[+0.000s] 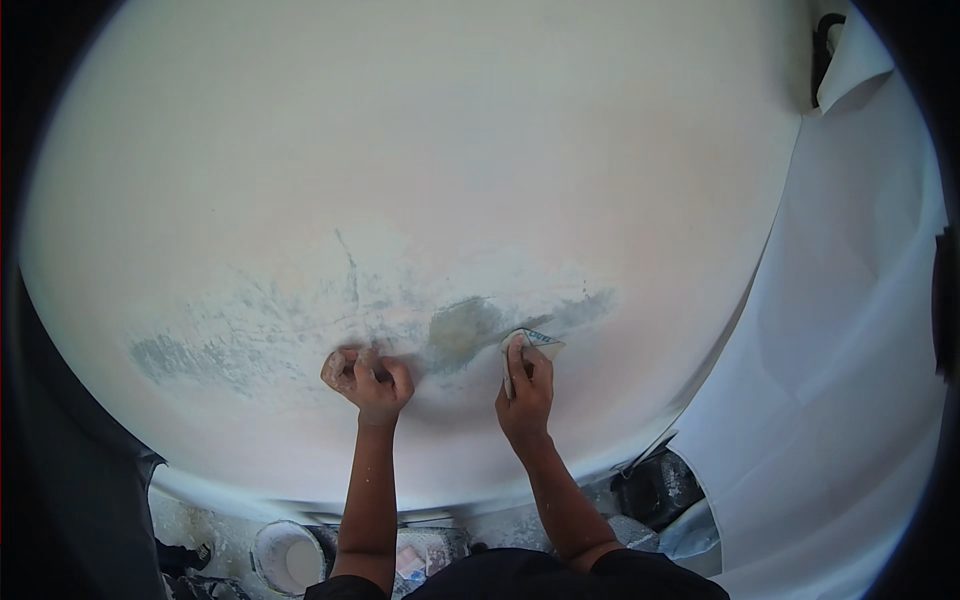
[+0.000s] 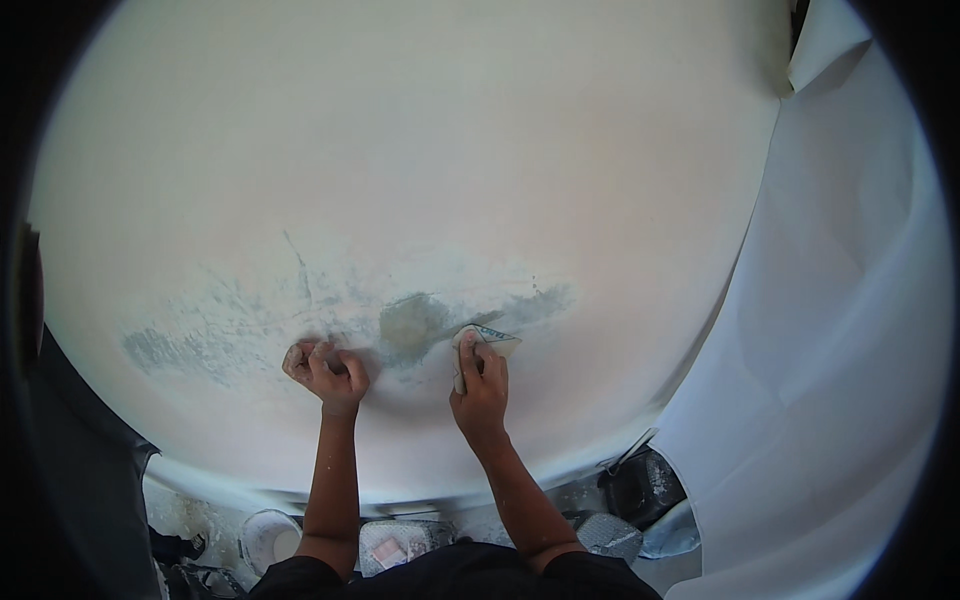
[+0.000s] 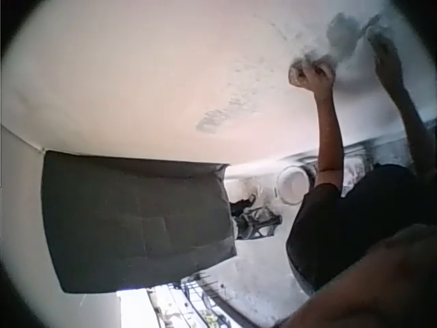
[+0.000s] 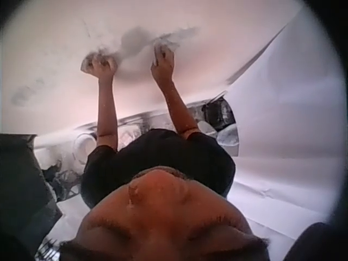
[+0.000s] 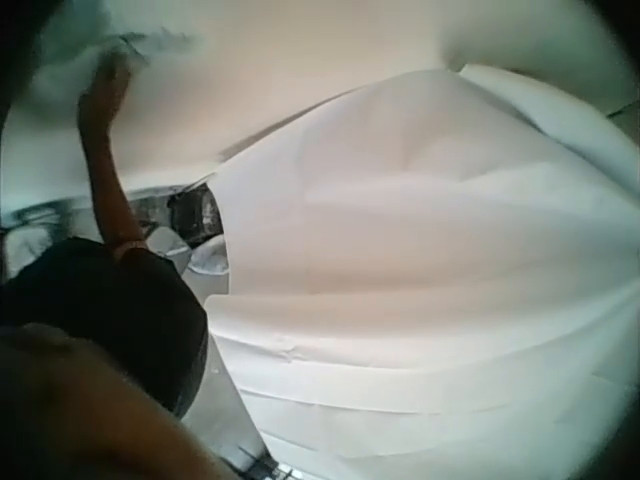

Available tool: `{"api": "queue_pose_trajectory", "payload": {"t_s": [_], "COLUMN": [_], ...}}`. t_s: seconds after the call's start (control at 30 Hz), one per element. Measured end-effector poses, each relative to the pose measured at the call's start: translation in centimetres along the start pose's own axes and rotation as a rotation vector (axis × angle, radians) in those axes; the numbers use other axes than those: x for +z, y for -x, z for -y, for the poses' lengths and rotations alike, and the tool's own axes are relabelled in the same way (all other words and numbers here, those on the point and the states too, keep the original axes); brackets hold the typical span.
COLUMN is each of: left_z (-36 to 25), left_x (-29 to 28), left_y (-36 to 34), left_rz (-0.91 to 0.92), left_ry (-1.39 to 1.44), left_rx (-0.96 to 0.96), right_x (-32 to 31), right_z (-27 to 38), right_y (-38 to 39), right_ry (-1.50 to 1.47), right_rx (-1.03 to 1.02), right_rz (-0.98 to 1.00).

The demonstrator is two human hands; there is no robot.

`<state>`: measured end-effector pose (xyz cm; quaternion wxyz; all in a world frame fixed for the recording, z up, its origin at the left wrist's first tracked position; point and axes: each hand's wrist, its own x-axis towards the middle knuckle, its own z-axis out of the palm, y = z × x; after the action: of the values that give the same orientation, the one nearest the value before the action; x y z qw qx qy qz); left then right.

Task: The person is sanding the wall using sandpaper and then they are smoothing the sanded area using a spatula.

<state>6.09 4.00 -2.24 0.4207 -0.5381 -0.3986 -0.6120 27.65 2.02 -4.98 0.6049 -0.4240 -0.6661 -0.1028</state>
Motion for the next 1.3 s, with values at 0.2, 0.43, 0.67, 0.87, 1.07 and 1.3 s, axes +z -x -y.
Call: {"api": "queue_pose_trajectory", "payload": {"t_s": [0.2,0.43,0.67,0.87,1.07,1.3], "left_z": [-0.2,-0.5,-0.5,-0.4,-0.1,-0.5], "left_x": [0.1,0.2,-0.4,-0.1,-0.1,-0.3], "left_y": [0.2,0.0,0.2,0.3,0.3,-0.1], "left_rz": [-0.006,-0.043,0.009,-0.004,0.005,0.002], "left_ry": [0.015,0.050,-0.008,-0.007,0.007,0.032], "left_rx": [-0.014,-0.026,-0.038,-0.037,-0.019,-0.007], "right_x": [-0.7,-0.2,-0.2,-0.4,0.5,-0.6], "right_z": [2.5,3.1,3.7,3.5,4.0,4.4], "right_y": [-2.6,-1.9,-2.6,-1.4,-1.4,-5.0], "right_ry": [0.077,0.071,0.063,0.094,0.036,0.060], "right_rx": [0.011,0.026,0.081,0.075,0.087,0.071], "right_rz": [0.071,0.095,0.104,0.153,0.109,0.007]}}
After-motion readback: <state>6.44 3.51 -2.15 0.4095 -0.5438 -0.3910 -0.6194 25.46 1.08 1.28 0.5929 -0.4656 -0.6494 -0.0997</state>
